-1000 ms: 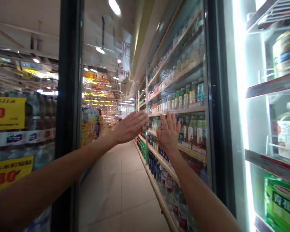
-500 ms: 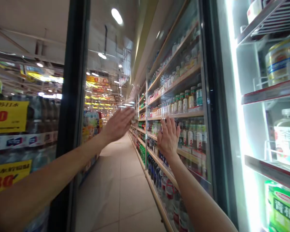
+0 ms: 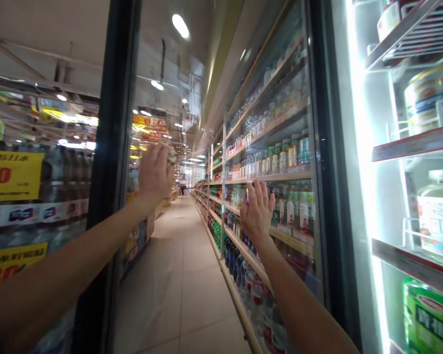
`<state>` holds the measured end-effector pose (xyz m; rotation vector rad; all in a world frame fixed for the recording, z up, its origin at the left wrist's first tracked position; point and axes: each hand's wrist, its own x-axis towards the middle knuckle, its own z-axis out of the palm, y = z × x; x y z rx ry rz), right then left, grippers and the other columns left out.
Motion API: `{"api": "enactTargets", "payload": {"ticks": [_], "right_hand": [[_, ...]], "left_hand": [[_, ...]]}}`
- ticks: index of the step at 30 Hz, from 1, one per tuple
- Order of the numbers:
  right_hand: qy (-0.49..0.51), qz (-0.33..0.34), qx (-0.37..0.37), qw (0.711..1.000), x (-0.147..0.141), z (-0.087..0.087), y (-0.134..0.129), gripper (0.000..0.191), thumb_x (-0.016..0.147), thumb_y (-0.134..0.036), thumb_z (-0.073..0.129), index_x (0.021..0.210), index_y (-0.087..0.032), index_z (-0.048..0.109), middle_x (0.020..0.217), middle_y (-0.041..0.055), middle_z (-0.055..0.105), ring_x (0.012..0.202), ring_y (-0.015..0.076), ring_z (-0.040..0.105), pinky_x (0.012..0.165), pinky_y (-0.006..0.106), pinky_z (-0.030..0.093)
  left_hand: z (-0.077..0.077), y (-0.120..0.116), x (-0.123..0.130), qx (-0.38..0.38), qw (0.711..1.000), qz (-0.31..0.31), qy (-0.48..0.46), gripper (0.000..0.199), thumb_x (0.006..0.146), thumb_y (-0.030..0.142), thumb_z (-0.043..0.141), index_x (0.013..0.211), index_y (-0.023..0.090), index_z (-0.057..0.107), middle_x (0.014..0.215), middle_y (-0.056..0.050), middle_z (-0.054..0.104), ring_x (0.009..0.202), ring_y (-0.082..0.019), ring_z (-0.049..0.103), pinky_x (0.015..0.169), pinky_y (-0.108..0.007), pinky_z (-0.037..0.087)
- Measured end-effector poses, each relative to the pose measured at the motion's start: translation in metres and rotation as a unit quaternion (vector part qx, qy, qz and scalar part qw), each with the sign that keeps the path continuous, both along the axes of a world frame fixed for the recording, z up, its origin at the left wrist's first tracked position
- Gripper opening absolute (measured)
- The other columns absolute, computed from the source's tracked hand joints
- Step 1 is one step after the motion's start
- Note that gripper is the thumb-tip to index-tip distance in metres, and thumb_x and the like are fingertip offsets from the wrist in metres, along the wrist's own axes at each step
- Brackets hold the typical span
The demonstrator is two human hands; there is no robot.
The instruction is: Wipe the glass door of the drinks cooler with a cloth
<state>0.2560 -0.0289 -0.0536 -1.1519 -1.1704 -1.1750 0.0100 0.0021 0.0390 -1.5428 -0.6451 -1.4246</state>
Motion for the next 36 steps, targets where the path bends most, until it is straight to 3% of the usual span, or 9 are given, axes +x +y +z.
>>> {"api": "enactTargets", "payload": {"ticks": [5,10,12,15,17,19,25,30,36], "right_hand": [[0.0,0.006,-0.001,1.0,0.001,0.0,-0.001,0.054,0.085,-0.026,0.036,0.138,-0.02,0.031,0.141,0.0101,0.04,0.134,0.0237,0.028,0.107,0.047,0.022],[-0.004,0.011,0.003,1.0,0.0,-0.001,0.0,0.054,0.084,-0.026,0.037,0.138,-0.02,0.031,0.141,0.0103,0.04,0.134,0.0246,0.028,0.107,0.048,0.021],[0.0,0.011,0.003,1.0,0.0,-0.001,0.0,0.053,0.084,-0.027,0.037,0.137,-0.02,0.033,0.141,0.0102,0.039,0.134,0.0246,0.028,0.107,0.048,0.02],[0.002,0.01,0.004,1.0,0.0,0.0,0.0,0.05,0.085,-0.028,0.038,0.134,-0.019,0.036,0.141,0.0107,0.04,0.134,0.0247,0.029,0.107,0.047,0.02],[-0.004,0.01,0.008,1.0,0.001,0.0,0.0,0.049,0.085,-0.028,0.038,0.133,-0.018,0.038,0.14,0.011,0.042,0.134,0.0247,0.03,0.107,0.046,0.021],[-0.007,0.01,0.01,1.0,0.001,0.0,0.0,0.05,0.085,-0.028,0.039,0.134,-0.018,0.037,0.14,0.0107,0.041,0.134,0.0245,0.029,0.107,0.046,0.021],[-0.005,0.009,0.008,1.0,0.0,-0.001,0.0,0.051,0.085,-0.029,0.039,0.135,-0.019,0.035,0.141,0.0104,0.039,0.134,0.0243,0.028,0.107,0.047,0.021],[-0.004,0.01,0.006,1.0,0.001,0.0,0.001,0.049,0.085,-0.03,0.038,0.134,-0.019,0.038,0.14,0.0106,0.041,0.134,0.0245,0.029,0.107,0.047,0.022],[-0.003,0.004,0.009,1.0,0.001,0.001,0.001,0.048,0.085,-0.029,0.038,0.132,-0.018,0.04,0.141,0.0102,0.04,0.134,0.0246,0.03,0.107,0.047,0.022]], "left_hand": [[-0.032,-0.005,0.023,0.005,0.953,0.002,0.303,0.047,0.086,0.015,0.035,0.134,0.017,0.035,0.134,-0.009,0.047,0.131,-0.021,0.032,0.108,-0.041,0.03],[-0.001,0.005,-0.006,0.011,1.0,-0.008,0.022,0.045,0.086,0.022,0.038,0.131,0.016,0.037,0.135,-0.012,0.044,0.131,-0.026,0.032,0.107,-0.048,0.029],[-0.003,0.004,-0.005,0.01,1.0,-0.002,0.001,0.045,0.086,0.021,0.038,0.13,0.012,0.038,0.135,-0.016,0.043,0.131,-0.027,0.031,0.107,-0.048,0.028],[-0.038,-0.003,0.012,0.016,0.981,0.013,0.194,0.045,0.087,0.015,0.035,0.132,0.013,0.037,0.133,-0.014,0.046,0.132,-0.023,0.031,0.107,-0.042,0.029],[-0.06,-0.007,0.015,0.033,0.931,0.006,0.365,0.048,0.087,0.015,0.034,0.135,0.019,0.033,0.134,-0.008,0.047,0.132,-0.018,0.031,0.109,-0.038,0.027],[-0.064,-0.006,0.004,0.021,0.913,0.016,0.408,0.048,0.087,0.017,0.035,0.136,0.022,0.033,0.136,-0.006,0.046,0.132,-0.017,0.03,0.11,-0.039,0.025],[-0.028,0.003,-0.032,0.0,0.996,0.012,0.09,0.049,0.086,0.021,0.04,0.134,0.016,0.034,0.138,-0.014,0.041,0.133,-0.026,0.029,0.106,-0.047,0.029],[-0.043,-0.004,-0.02,0.005,0.931,0.036,0.362,0.049,0.09,0.017,0.032,0.137,0.027,0.027,0.138,-0.003,0.043,0.132,-0.015,0.03,0.11,-0.037,0.023],[-0.032,-0.001,-0.041,-0.013,0.993,0.052,0.102,0.047,0.09,0.025,0.035,0.136,0.015,0.031,0.139,-0.014,0.039,0.136,-0.023,0.023,0.107,-0.044,0.025]]}}
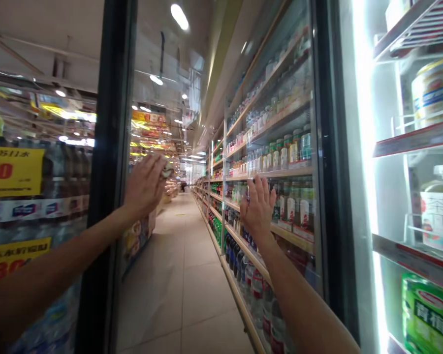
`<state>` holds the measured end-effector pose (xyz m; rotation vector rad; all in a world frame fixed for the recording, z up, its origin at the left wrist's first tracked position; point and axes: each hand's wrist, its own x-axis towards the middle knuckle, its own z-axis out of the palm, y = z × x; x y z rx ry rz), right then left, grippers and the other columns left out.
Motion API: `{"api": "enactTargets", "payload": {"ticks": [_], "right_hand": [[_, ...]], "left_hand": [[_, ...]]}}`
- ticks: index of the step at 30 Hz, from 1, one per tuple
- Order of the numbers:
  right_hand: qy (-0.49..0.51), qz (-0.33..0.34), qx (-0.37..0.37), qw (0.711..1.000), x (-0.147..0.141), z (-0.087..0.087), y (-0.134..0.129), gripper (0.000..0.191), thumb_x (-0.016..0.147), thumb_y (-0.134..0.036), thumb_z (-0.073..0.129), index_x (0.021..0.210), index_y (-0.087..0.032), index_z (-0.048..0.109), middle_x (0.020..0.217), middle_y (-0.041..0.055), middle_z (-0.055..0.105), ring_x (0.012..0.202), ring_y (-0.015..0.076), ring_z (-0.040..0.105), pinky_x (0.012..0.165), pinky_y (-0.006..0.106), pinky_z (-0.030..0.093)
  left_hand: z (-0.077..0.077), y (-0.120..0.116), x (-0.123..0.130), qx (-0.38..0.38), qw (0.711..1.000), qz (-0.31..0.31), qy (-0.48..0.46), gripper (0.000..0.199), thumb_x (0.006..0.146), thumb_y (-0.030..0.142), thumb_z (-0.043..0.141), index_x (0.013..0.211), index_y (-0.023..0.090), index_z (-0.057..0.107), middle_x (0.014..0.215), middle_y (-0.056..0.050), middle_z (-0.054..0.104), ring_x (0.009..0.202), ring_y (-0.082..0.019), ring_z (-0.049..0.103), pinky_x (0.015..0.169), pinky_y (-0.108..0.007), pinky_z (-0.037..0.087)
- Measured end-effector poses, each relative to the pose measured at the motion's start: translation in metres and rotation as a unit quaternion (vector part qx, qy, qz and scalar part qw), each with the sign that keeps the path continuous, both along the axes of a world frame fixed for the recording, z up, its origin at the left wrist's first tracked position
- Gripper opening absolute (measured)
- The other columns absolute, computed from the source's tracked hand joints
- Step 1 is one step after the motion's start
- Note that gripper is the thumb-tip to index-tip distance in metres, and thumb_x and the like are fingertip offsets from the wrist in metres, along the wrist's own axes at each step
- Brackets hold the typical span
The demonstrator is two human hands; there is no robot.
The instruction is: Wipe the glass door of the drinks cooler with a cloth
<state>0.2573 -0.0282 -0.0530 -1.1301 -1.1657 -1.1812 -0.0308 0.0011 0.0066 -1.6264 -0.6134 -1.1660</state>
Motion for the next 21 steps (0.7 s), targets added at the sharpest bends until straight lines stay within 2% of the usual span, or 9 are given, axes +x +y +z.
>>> {"api": "enactTargets", "payload": {"ticks": [4,5,8,10,12,15,16,19,21], "right_hand": [[-0.004,-0.001,0.002,1.0,-0.001,0.0,-0.001,0.048,0.085,-0.029,0.039,0.132,-0.018,0.04,0.14,0.0105,0.041,0.133,0.0249,0.031,0.106,0.047,0.023],[-0.005,-0.001,0.002,1.0,-0.001,0.0,-0.001,0.048,0.085,-0.029,0.039,0.132,-0.018,0.04,0.14,0.0105,0.041,0.133,0.0249,0.031,0.106,0.047,0.023],[-0.005,-0.002,0.0,1.0,-0.001,-0.001,-0.001,0.049,0.085,-0.028,0.039,0.133,-0.019,0.039,0.14,0.0103,0.041,0.134,0.0246,0.029,0.107,0.047,0.023],[-0.004,-0.002,-0.001,1.0,-0.001,-0.001,-0.001,0.048,0.085,-0.028,0.039,0.132,-0.019,0.04,0.14,0.0105,0.041,0.134,0.0248,0.029,0.107,0.048,0.022],[-0.005,-0.003,0.0,1.0,0.0,-0.001,0.0,0.048,0.085,-0.027,0.04,0.132,-0.019,0.04,0.14,0.0107,0.041,0.133,0.0251,0.03,0.106,0.048,0.023],[-0.004,-0.001,0.004,1.0,0.0,-0.001,0.0,0.048,0.085,-0.028,0.04,0.132,-0.019,0.04,0.14,0.0107,0.042,0.133,0.0248,0.03,0.106,0.048,0.023],[-0.005,0.0,0.005,1.0,0.001,-0.001,0.001,0.048,0.085,-0.028,0.04,0.132,-0.019,0.039,0.139,0.0106,0.042,0.133,0.0246,0.03,0.106,0.048,0.023],[-0.008,0.003,0.009,1.0,0.001,-0.001,0.001,0.048,0.085,-0.027,0.04,0.132,-0.019,0.039,0.139,0.0107,0.042,0.133,0.0245,0.03,0.106,0.047,0.023],[-0.008,0.004,0.008,1.0,0.001,-0.001,0.001,0.048,0.085,-0.027,0.04,0.132,-0.019,0.039,0.14,0.0109,0.042,0.133,0.0246,0.03,0.107,0.048,0.023]], "left_hand": [[0.0,-0.002,-0.003,-0.013,0.973,0.004,0.232,0.045,0.091,0.02,0.033,0.135,0.025,0.033,0.138,-0.004,0.043,0.134,-0.016,0.028,0.11,-0.038,0.021],[0.001,-0.001,-0.003,-0.015,0.975,0.005,0.221,0.046,0.091,0.02,0.034,0.136,0.026,0.031,0.139,-0.003,0.042,0.133,-0.017,0.029,0.11,-0.039,0.021],[0.006,0.001,-0.001,-0.01,1.0,-0.001,0.01,0.05,0.089,0.024,0.036,0.138,0.02,0.027,0.141,-0.01,0.037,0.134,-0.023,0.027,0.107,-0.045,0.025],[0.001,0.001,0.008,-0.012,1.0,-0.002,-0.024,0.05,0.089,0.024,0.037,0.138,0.017,0.028,0.141,-0.012,0.037,0.135,-0.025,0.024,0.106,-0.046,0.027],[-0.011,-0.002,0.02,-0.01,0.995,0.0,0.101,0.048,0.089,0.021,0.036,0.137,0.017,0.03,0.14,-0.01,0.039,0.135,-0.022,0.025,0.108,-0.043,0.025],[-0.023,-0.006,0.026,0.017,0.958,-0.013,0.284,0.048,0.09,0.015,0.034,0.137,0.022,0.031,0.138,-0.003,0.043,0.134,-0.016,0.027,0.111,-0.036,0.021],[-0.022,-0.006,0.023,0.021,0.959,-0.015,0.281,0.048,0.09,0.015,0.033,0.137,0.023,0.03,0.138,-0.003,0.043,0.134,-0.015,0.027,0.111,-0.036,0.02],[-0.015,-0.003,0.008,0.005,0.995,-0.009,0.097,0.05,0.09,0.019,0.036,0.139,0.019,0.026,0.142,-0.009,0.037,0.136,-0.02,0.022,0.11,-0.041,0.022],[-0.017,-0.002,0.006,-0.002,0.999,-0.011,0.036,0.053,0.09,0.021,0.038,0.14,0.017,0.023,0.144,-0.011,0.033,0.137,-0.022,0.017,0.109,-0.044,0.024]]}}
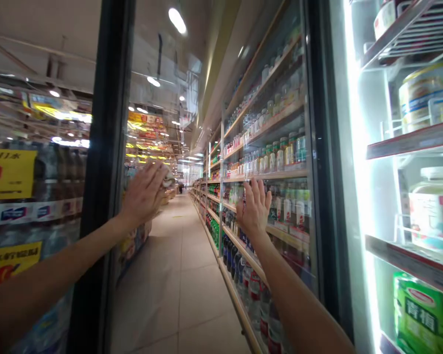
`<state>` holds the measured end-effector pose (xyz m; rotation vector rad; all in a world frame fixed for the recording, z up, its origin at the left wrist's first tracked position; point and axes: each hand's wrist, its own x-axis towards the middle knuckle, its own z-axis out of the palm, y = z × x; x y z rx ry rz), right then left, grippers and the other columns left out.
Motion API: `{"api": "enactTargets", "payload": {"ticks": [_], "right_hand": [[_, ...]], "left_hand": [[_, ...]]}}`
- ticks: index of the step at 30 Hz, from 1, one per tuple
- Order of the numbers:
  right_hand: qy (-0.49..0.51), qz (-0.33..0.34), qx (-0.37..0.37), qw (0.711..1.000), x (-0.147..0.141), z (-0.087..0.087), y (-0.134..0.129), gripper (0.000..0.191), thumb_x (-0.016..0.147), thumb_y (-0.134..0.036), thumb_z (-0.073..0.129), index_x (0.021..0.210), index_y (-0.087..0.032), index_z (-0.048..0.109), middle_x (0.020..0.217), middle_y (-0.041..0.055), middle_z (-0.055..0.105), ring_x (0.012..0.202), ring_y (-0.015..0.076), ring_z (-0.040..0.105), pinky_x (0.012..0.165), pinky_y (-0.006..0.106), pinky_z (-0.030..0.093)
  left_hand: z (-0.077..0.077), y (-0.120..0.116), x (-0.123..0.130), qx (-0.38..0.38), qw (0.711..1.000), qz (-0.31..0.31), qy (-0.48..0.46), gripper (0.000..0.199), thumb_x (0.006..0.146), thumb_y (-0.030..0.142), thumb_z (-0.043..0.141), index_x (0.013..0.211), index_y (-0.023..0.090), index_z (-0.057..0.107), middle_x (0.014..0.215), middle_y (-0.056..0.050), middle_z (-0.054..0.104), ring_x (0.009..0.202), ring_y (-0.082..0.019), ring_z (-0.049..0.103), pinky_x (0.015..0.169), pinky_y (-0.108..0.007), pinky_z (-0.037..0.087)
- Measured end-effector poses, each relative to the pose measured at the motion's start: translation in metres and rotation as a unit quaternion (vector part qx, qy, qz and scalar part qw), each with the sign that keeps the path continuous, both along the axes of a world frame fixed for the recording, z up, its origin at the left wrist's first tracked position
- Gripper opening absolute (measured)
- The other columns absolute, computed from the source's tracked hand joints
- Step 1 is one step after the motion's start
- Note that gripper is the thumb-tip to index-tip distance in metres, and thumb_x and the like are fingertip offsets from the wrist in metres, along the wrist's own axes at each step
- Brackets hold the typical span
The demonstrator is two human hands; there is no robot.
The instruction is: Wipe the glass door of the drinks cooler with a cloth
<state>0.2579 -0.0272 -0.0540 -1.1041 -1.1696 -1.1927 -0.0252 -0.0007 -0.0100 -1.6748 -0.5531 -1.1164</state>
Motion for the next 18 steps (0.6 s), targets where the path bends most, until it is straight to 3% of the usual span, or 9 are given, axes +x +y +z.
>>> {"api": "enactTargets", "payload": {"ticks": [5,6,10,12,15,16,18], "right_hand": [[0.002,0.005,-0.002,1.0,-0.001,0.0,-0.001,0.046,0.085,-0.028,0.04,0.131,-0.018,0.041,0.14,0.0111,0.041,0.134,0.0243,0.029,0.107,0.048,0.022],[0.002,0.005,-0.001,1.0,-0.001,0.0,-0.001,0.046,0.085,-0.027,0.039,0.13,-0.018,0.041,0.14,0.0111,0.041,0.134,0.0242,0.029,0.107,0.048,0.022],[0.004,0.004,-0.001,1.0,-0.002,0.0,-0.001,0.045,0.086,-0.027,0.039,0.129,-0.018,0.043,0.139,0.0111,0.042,0.133,0.0239,0.03,0.107,0.048,0.022],[0.005,0.003,-0.002,1.0,-0.001,0.0,-0.001,0.044,0.086,-0.027,0.039,0.129,-0.018,0.043,0.14,0.0109,0.042,0.134,0.0238,0.029,0.107,0.048,0.022],[0.006,0.002,-0.002,1.0,-0.001,0.0,0.0,0.044,0.085,-0.027,0.04,0.128,-0.019,0.044,0.14,0.0105,0.041,0.134,0.0234,0.029,0.107,0.048,0.021],[0.006,0.003,-0.002,1.0,-0.001,0.0,0.0,0.044,0.085,-0.027,0.04,0.128,-0.019,0.044,0.14,0.0106,0.042,0.134,0.0232,0.029,0.107,0.048,0.021],[0.006,0.004,-0.006,1.0,-0.001,0.0,0.0,0.045,0.085,-0.026,0.04,0.129,-0.019,0.044,0.14,0.0106,0.042,0.134,0.0231,0.029,0.107,0.048,0.022]], "left_hand": [[-0.023,-0.002,0.014,0.013,0.975,-0.015,0.222,0.05,0.089,0.017,0.037,0.138,0.023,0.029,0.14,-0.003,0.041,0.136,-0.016,0.022,0.112,-0.037,0.018],[-0.024,-0.002,0.015,0.01,0.98,-0.01,0.2,0.049,0.09,0.019,0.037,0.138,0.023,0.03,0.139,-0.004,0.042,0.135,-0.017,0.023,0.112,-0.038,0.018],[-0.023,-0.002,0.018,0.001,1.0,0.002,-0.029,0.049,0.089,0.019,0.038,0.137,0.019,0.03,0.141,-0.011,0.038,0.137,-0.022,0.019,0.108,-0.045,0.024],[-0.031,-0.005,0.023,0.0,1.0,-0.004,0.027,0.049,0.089,0.017,0.036,0.137,0.02,0.031,0.142,-0.009,0.037,0.137,-0.022,0.017,0.109,-0.044,0.024],[-0.042,-0.007,0.026,0.004,0.975,-0.016,0.223,0.049,0.088,0.015,0.035,0.136,0.025,0.033,0.141,-0.003,0.039,0.136,-0.017,0.021,0.111,-0.037,0.019],[-0.041,-0.006,0.024,0.007,0.973,-0.018,0.229,0.049,0.088,0.014,0.035,0.136,0.025,0.033,0.14,-0.002,0.04,0.136,-0.016,0.022,0.112,-0.036,0.018],[-0.033,-0.004,0.017,0.007,0.993,-0.015,0.121,0.05,0.088,0.014,0.036,0.137,0.025,0.031,0.14,-0.004,0.041,0.136,-0.018,0.022,0.111,-0.039,0.02]]}}
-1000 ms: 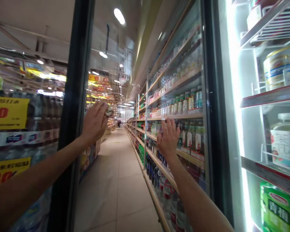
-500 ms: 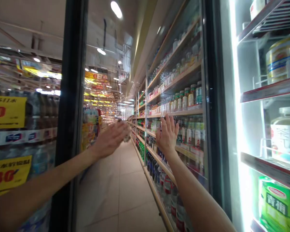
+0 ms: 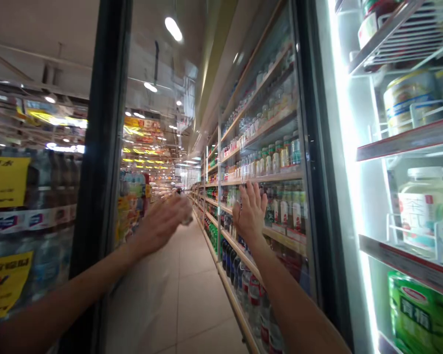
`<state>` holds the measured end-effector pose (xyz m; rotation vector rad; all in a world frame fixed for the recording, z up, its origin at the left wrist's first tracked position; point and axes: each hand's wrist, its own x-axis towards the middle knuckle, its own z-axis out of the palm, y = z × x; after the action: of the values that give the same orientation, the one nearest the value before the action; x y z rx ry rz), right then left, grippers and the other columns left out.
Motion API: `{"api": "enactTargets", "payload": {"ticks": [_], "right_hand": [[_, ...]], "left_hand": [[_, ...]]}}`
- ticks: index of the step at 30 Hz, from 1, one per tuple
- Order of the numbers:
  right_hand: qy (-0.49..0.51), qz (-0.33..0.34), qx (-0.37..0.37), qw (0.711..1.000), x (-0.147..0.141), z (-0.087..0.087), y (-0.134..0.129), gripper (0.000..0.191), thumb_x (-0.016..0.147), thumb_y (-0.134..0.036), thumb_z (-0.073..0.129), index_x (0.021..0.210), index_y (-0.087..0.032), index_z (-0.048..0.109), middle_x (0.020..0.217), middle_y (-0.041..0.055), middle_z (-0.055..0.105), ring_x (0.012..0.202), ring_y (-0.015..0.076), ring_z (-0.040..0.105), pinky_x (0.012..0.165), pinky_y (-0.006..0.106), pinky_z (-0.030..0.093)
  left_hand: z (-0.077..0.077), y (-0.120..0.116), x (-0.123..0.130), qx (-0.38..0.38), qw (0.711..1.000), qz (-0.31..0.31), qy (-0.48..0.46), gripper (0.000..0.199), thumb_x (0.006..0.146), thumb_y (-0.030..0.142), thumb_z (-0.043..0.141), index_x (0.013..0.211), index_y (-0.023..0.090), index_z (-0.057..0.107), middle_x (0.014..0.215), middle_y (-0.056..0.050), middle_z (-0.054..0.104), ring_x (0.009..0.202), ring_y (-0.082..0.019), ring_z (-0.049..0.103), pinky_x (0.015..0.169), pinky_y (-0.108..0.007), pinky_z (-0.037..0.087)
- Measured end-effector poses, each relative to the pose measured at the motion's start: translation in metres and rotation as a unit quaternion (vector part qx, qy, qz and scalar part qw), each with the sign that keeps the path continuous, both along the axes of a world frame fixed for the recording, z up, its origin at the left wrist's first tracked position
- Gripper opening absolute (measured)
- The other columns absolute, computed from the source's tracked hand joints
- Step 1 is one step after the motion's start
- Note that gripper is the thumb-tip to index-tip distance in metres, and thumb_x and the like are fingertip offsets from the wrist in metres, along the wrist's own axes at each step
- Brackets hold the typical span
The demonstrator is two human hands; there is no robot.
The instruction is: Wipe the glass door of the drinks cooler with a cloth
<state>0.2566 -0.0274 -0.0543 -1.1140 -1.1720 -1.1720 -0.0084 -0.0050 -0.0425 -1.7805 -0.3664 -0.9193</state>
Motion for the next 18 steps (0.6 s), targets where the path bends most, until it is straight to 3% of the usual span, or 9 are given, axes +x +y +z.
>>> {"api": "enactTargets", "payload": {"ticks": [2,3,4,7,9,13,14,15,18], "right_hand": [[0.002,-0.001,-0.006,1.0,0.0,0.0,-0.001,0.045,0.084,-0.026,0.04,0.129,-0.019,0.043,0.14,0.0104,0.041,0.134,0.0233,0.028,0.107,0.048,0.022],[0.003,-0.002,-0.008,1.0,0.0,0.0,-0.001,0.045,0.084,-0.027,0.04,0.128,-0.018,0.044,0.14,0.0103,0.041,0.134,0.0234,0.028,0.107,0.048,0.022],[0.004,-0.003,-0.008,1.0,0.0,0.0,-0.001,0.044,0.084,-0.027,0.04,0.128,-0.018,0.044,0.141,0.0102,0.04,0.134,0.0237,0.028,0.107,0.048,0.021],[0.004,-0.002,-0.005,1.0,0.0,0.001,-0.002,0.045,0.084,-0.027,0.04,0.127,-0.018,0.045,0.14,0.0104,0.041,0.134,0.0238,0.029,0.107,0.048,0.022],[0.003,0.001,-0.005,1.0,0.0,0.001,-0.002,0.046,0.084,-0.027,0.04,0.129,-0.019,0.044,0.14,0.0104,0.042,0.134,0.0236,0.029,0.107,0.047,0.022],[0.002,0.001,-0.009,1.0,0.0,0.0,-0.001,0.046,0.083,-0.027,0.041,0.129,-0.019,0.043,0.14,0.0103,0.041,0.134,0.0237,0.028,0.107,0.047,0.021],[0.003,0.0,-0.008,1.0,0.001,0.0,-0.001,0.046,0.083,-0.027,0.041,0.129,-0.019,0.044,0.141,0.0103,0.04,0.134,0.0237,0.028,0.107,0.047,0.021],[0.003,0.0,-0.007,1.0,0.001,0.0,-0.001,0.046,0.083,-0.027,0.041,0.128,-0.019,0.044,0.141,0.0104,0.04,0.134,0.0236,0.028,0.108,0.047,0.02],[0.002,0.0,-0.003,1.0,0.001,0.0,-0.001,0.045,0.084,-0.027,0.04,0.128,-0.019,0.045,0.14,0.0105,0.041,0.134,0.0236,0.028,0.107,0.047,0.021]], "left_hand": [[0.009,0.002,-0.007,-0.01,0.991,0.011,-0.134,0.053,0.088,0.016,0.038,0.139,0.023,0.027,0.142,-0.008,0.037,0.136,-0.022,0.021,0.109,-0.044,0.024],[0.01,0.002,-0.009,-0.011,0.987,0.016,-0.157,0.054,0.088,0.017,0.039,0.14,0.022,0.025,0.143,-0.009,0.035,0.136,-0.023,0.02,0.108,-0.045,0.026],[0.008,0.002,-0.009,-0.01,0.99,0.018,-0.139,0.055,0.087,0.016,0.038,0.14,0.023,0.024,0.143,-0.009,0.034,0.136,-0.023,0.02,0.107,-0.046,0.026],[-0.005,0.0,-0.005,0.002,0.998,0.006,0.064,0.055,0.087,0.013,0.036,0.14,0.025,0.024,0.141,-0.005,0.039,0.136,-0.019,0.023,0.11,-0.04,0.024],[-0.008,0.0,-0.005,-0.005,0.994,0.0,0.112,0.054,0.088,0.013,0.035,0.139,0.026,0.026,0.14,-0.003,0.041,0.135,-0.017,0.023,0.111,-0.039,0.021],[0.001,0.003,-0.007,-0.029,0.989,0.009,-0.142,0.053,0.089,0.017,0.036,0.14,0.026,0.024,0.144,-0.006,0.033,0.137,-0.021,0.019,0.11,-0.046,0.022],[0.0,0.003,-0.005,-0.03,0.986,0.008,-0.165,0.054,0.089,0.016,0.036,0.14,0.025,0.023,0.144,-0.007,0.032,0.137,-0.022,0.017,0.109,-0.047,0.023],[-0.003,0.002,-0.003,-0.027,0.99,0.004,-0.142,0.054,0.088,0.015,0.036,0.14,0.024,0.023,0.144,-0.007,0.033,0.137,-0.022,0.017,0.109,-0.047,0.022],[-0.02,-0.002,0.004,-0.006,0.998,-0.012,0.065,0.054,0.087,0.014,0.037,0.139,0.024,0.027,0.141,-0.005,0.038,0.137,-0.019,0.019,0.111,-0.04,0.019]]}}
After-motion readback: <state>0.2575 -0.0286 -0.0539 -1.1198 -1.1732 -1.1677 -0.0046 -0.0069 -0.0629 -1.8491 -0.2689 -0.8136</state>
